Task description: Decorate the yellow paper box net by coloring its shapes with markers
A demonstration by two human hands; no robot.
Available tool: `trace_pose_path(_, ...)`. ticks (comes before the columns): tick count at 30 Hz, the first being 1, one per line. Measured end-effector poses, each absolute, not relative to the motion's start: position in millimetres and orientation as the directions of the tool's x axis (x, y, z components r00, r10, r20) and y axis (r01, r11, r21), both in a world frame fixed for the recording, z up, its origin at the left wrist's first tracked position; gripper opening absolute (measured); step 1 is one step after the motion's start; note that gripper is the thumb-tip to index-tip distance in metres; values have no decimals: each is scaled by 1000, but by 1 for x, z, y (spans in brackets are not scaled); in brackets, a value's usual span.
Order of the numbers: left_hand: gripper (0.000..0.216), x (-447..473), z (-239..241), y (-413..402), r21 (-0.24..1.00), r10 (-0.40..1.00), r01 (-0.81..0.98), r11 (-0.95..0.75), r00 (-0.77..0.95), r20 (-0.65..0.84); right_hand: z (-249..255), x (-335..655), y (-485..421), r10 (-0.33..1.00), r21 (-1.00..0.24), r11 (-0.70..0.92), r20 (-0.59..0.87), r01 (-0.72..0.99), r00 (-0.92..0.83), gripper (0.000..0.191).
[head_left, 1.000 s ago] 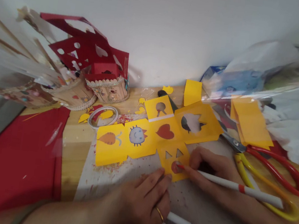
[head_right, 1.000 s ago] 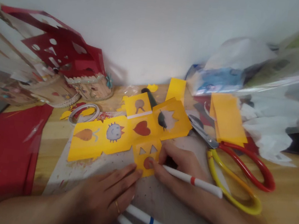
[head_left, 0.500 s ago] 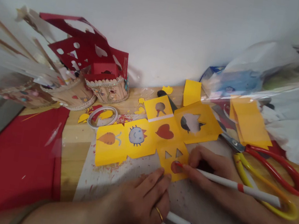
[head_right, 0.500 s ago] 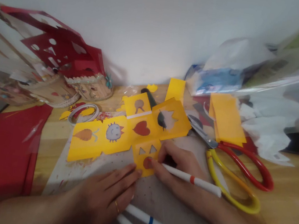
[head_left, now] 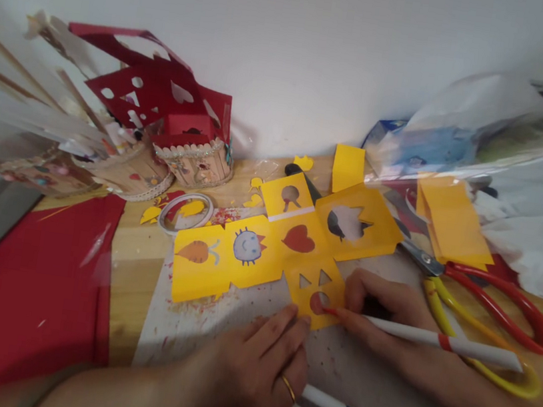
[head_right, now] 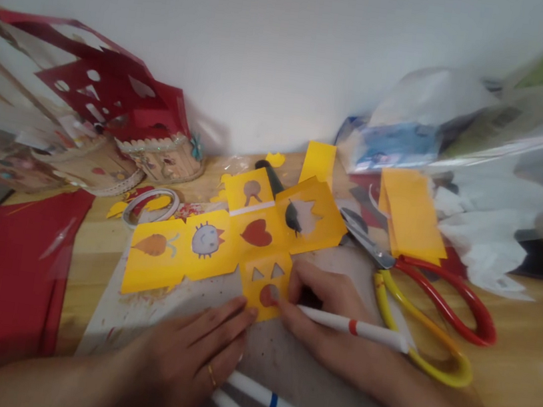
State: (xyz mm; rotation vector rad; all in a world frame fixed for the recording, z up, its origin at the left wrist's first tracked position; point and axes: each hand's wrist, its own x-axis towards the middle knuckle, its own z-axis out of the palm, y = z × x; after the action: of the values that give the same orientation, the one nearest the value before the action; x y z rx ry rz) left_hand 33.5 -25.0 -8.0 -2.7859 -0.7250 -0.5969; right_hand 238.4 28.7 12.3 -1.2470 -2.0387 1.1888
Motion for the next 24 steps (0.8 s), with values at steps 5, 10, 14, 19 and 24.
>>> trace_pose_path(5, 22, 34, -7, -25, -81, 424, 508, -858, 788, 447, 12, 239, 28, 869, -852, 222, -48, 475, -493, 32)
trace_pose_path(10, 22, 34, -9, -25, -75, 422, 501, -862, 793, 440, 13, 240, 28, 873, -849, 220, -47, 480, -485, 33)
trace_pose_path(14, 24, 33, -10, -26, -80, 430, 510, -856, 789, 439, 14, 238, 28, 871, -859, 200, -65, 472, -488, 35)
trace_pose_path(19, 24, 33, -10, -27, -76, 423, 501, -862, 793, 438, 14, 237, 27, 865, -863, 205, -62, 462, -499, 34)
trace_pose_path(24, 20, 33, -10, -26, -92, 418, 502, -860, 797, 435, 13, 238, 27, 860, -865, 202, -68, 460, -506, 33)
